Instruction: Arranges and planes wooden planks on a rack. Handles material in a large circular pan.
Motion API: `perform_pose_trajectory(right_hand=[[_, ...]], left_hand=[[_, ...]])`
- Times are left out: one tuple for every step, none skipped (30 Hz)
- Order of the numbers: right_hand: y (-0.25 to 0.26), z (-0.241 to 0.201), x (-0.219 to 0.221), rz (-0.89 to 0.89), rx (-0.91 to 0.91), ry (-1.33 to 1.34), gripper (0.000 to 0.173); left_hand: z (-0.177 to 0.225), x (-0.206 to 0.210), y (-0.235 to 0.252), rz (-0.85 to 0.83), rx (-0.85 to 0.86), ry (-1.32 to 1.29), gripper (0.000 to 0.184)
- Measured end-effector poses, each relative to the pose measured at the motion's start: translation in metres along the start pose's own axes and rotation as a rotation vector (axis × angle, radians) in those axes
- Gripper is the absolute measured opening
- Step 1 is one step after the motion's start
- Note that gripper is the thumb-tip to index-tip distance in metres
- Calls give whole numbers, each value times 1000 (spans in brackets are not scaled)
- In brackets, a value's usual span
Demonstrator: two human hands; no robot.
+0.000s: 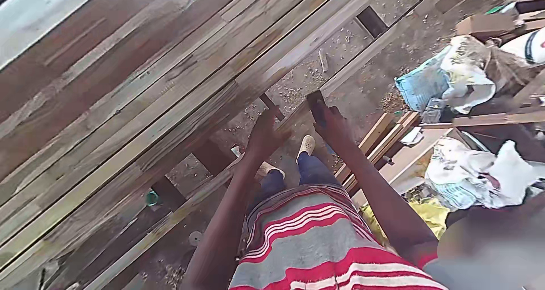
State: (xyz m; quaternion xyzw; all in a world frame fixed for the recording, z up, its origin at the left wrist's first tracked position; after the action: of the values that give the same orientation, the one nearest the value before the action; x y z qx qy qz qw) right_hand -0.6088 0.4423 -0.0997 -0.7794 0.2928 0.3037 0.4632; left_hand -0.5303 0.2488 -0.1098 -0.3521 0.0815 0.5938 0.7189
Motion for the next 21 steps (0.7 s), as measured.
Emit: perform_pose_trajectory(right_hand=[[-1,-2,2,-58,54,-43,73],[-6,-5,4,-141,111,-77,73],[-13,-8,5,-216,156,-115,71],[-21,-11,3,-247,168,-135,67],[-26,-13,-3,-249,169,-122,61],[-29,-13,-11,-231,167,-96,55],[-29,-14,-22,-193,164,-68,48],[-29,-14,-33,-140,162,-34,45],[-27,-14,-43,-88,169,6,46],[-21,-15,-52,-48,180,47,48],[-13,-14,-56,-27,200,67,49],[-10,-14,-54,-23,220,92,50],[-12,-15,-48,-22,225,116,49],[-18,-20,-40,-26,215,140,47],[-23,-24,-30,-45,208,135,46],[-25,-27,-19,-86,211,124,44],[-28,-30,-10,-125,217,105,43],[-32,-32,-2,-159,220,94,42],[-37,-33,5,-191,218,92,44],[-43,-34,11,-214,210,108,45],[-46,-33,14,-235,199,137,46]], left_hand=[[-4,8,24,-85,-45,12,87],[-10,17,43,-166,-73,-3,90],[-15,26,55,-255,-97,-43,86],[-21,35,62,-341,-130,-101,79],[-24,42,65,-405,-162,-165,66],[-25,48,65,-440,-189,-236,54],[-27,52,65,-442,-214,-270,45],[-28,54,66,-426,-237,-247,41],[-27,54,64,-405,-263,-179,40],[-25,51,64,-386,-284,-90,41],[-21,48,64,-368,-304,9,42],[-17,48,60,-357,-320,91,43],[-12,49,56,-355,-338,145,44],[-7,48,52,-355,-354,174,46],[-3,46,50,-351,-363,189,47],[0,45,48,-344,-368,200,47],[2,45,48,-333,-368,210,47],[2,45,48,-326,-374,220,47],[2,47,47,-321,-383,223,48],[2,48,46,-317,-394,222,47],[2,48,45,-312,-403,232,46]])
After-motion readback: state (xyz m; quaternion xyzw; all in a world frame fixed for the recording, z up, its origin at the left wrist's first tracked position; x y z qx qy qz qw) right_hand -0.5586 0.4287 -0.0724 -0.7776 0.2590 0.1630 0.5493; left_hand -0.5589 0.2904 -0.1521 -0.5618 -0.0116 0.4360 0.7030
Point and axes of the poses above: each hand's wrist, its own y-axis towards the middle knuckle, its own x-axis out of the palm, z = x × y, the point moved 9 cm from there along y, towards the middle knuckle, and after that the axes turned 13 degrees about -z, right-handed, at the moved point
